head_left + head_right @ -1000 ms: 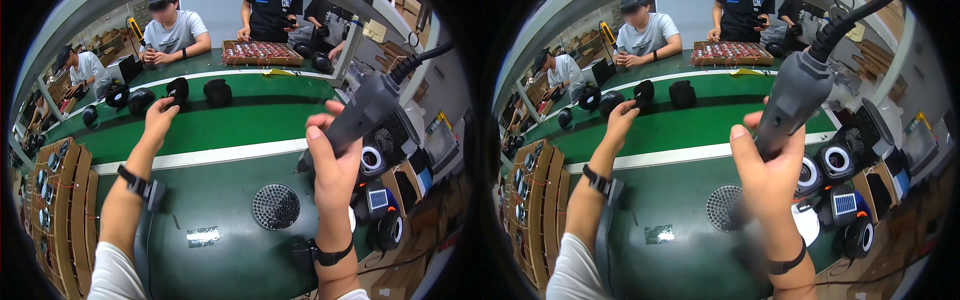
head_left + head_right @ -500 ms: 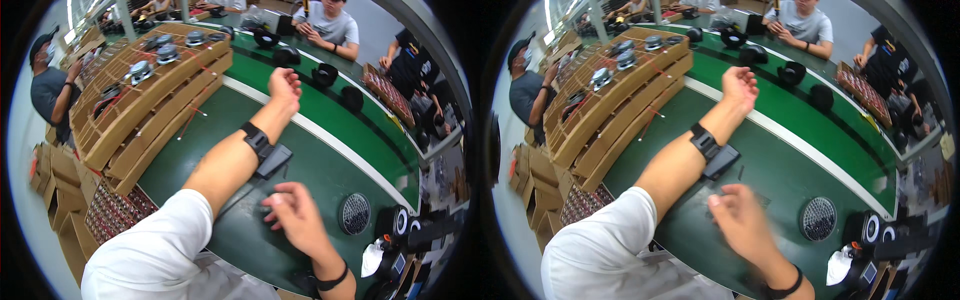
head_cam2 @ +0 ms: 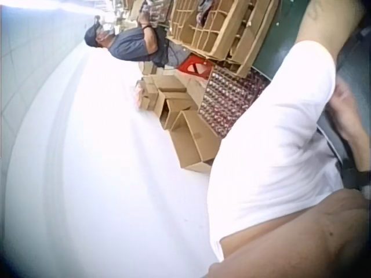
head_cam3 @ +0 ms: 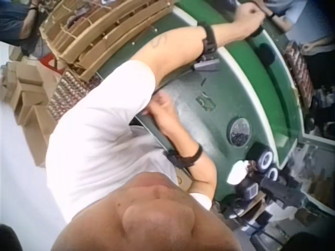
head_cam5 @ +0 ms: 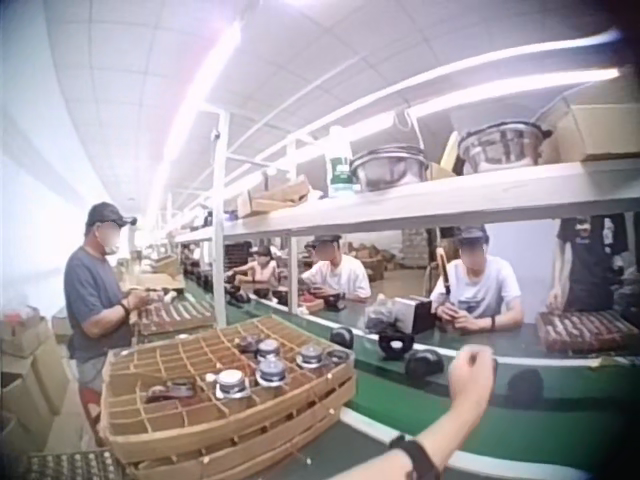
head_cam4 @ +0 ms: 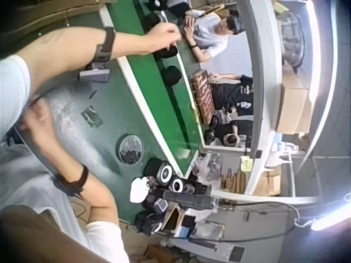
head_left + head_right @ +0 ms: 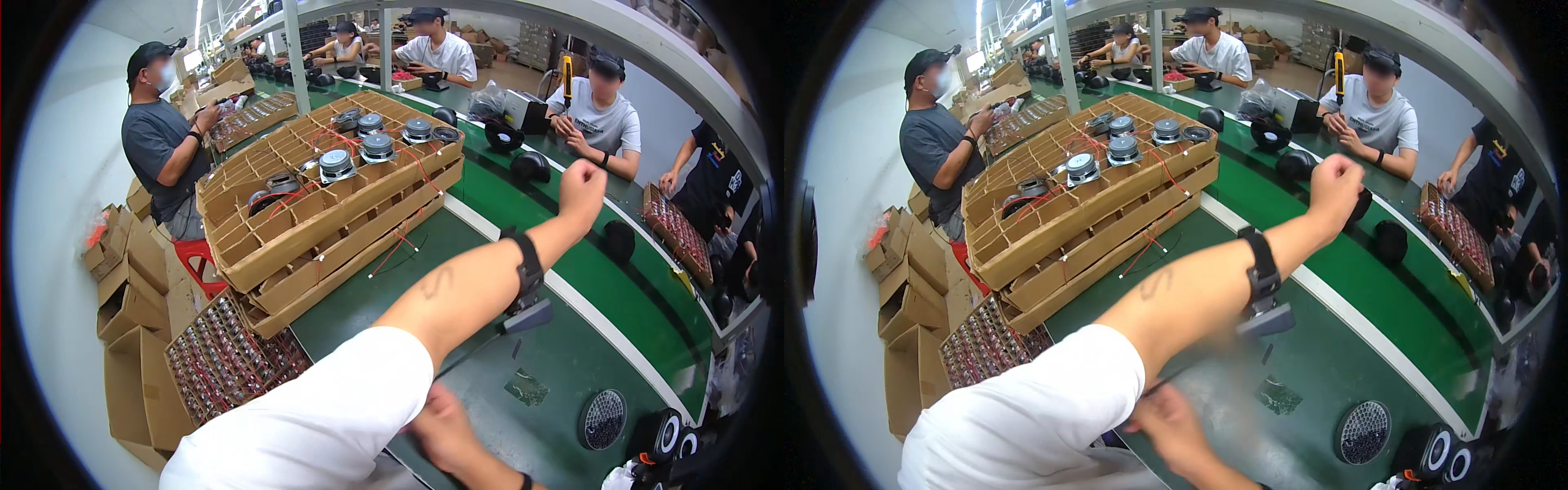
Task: The recorder is assembling small electronic components, specifically installing a speaker unit into a plastic housing using an electric screwdriver.
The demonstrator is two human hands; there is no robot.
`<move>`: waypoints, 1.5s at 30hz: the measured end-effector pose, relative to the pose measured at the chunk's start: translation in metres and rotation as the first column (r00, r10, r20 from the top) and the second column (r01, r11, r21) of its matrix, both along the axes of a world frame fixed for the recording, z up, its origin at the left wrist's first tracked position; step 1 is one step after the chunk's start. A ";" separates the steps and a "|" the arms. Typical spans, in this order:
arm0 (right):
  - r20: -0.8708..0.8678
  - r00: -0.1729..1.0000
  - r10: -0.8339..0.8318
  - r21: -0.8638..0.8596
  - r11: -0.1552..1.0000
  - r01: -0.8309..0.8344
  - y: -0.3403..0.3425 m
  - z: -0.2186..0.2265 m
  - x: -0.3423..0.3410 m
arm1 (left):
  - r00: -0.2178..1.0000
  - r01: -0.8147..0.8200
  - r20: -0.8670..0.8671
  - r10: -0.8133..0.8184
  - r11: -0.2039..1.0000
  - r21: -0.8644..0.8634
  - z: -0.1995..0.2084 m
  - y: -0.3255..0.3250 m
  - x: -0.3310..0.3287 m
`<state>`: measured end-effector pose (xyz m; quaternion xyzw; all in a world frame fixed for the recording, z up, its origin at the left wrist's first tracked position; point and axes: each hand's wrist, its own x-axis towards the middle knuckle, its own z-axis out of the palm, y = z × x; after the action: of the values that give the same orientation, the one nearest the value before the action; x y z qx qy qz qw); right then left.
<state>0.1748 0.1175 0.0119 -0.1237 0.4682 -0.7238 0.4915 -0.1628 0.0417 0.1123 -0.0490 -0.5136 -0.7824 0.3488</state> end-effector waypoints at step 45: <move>-0.415 0.767 -0.490 0.094 0.815 0.572 0.019 0.011 -0.099 | 0.781 -0.621 -0.557 0.283 0.441 -0.647 -0.062 0.008 0.061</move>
<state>0.0762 0.1363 0.0225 -0.0663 0.6437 -0.7414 0.1777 -0.1015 0.0500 0.0508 -0.2045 -0.7275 -0.3111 0.5763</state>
